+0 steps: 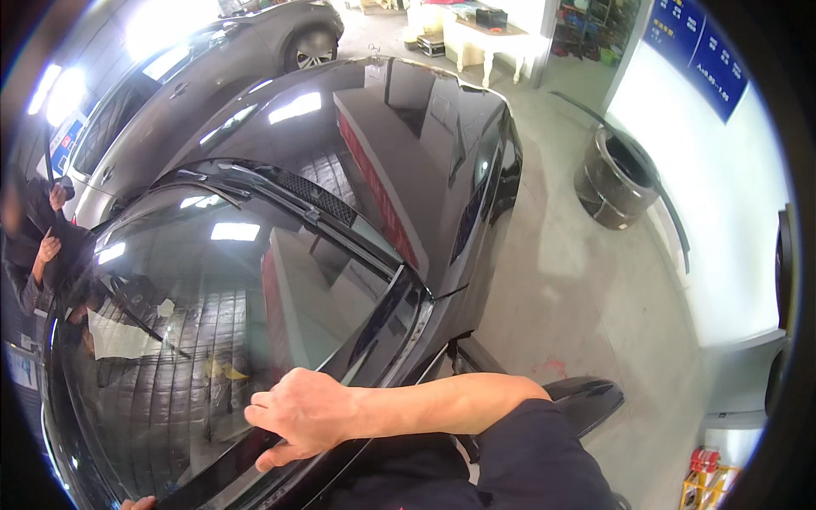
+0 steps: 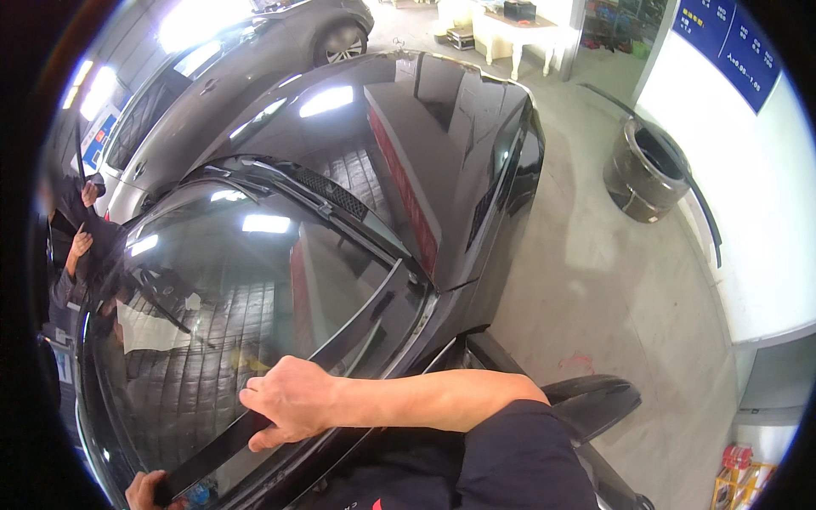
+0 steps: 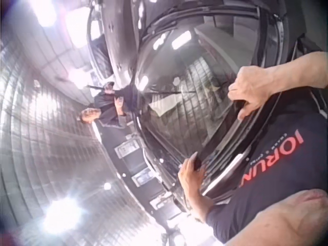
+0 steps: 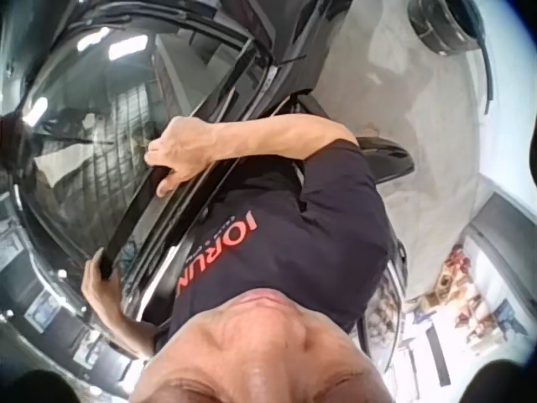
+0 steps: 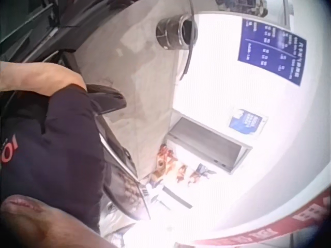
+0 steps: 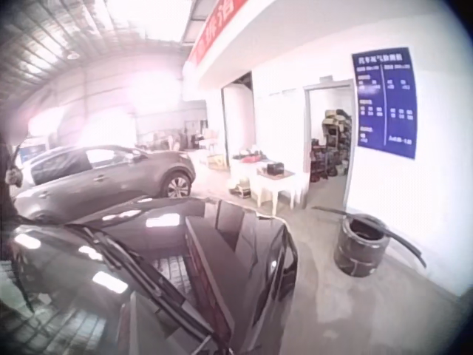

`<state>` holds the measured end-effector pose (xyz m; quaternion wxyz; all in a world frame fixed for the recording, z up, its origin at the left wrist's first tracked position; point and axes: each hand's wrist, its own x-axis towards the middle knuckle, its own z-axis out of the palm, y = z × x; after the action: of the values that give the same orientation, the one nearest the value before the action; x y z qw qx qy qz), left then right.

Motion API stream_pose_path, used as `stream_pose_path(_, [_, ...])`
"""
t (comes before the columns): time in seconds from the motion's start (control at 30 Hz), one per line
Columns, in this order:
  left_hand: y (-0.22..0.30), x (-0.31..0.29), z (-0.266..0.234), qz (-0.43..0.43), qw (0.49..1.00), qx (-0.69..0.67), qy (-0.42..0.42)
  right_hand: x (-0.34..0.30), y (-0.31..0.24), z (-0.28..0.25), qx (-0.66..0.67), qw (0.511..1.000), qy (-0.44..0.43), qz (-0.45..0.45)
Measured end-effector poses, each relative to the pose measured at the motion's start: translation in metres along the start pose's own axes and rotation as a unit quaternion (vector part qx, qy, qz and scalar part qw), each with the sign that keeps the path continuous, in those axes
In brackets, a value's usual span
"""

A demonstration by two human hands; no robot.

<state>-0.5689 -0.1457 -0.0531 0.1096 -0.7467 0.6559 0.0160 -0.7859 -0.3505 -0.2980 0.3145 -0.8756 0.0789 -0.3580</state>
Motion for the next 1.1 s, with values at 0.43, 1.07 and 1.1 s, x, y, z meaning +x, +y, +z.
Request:
stream_pose_path(0.43, [0.034, 0.001, 0.037, -0.049, 0.99, -0.105, -0.084, -0.058, 0.02, 0.016, 0.079, 0.995, -0.044, 0.049])
stream_pose_path(1.07, [0.008, 0.028, 0.077, -0.051, 0.965, -0.2, -0.162, -0.142, 0.162, -0.156, -0.058, 0.827, -0.096, 0.551])
stream_pose_path(1.1, [0.007, 0.029, 0.077, -0.038, 0.967, -0.2, -0.156, -0.148, 0.166, -0.16, -0.046, 0.819, -0.112, 0.56])
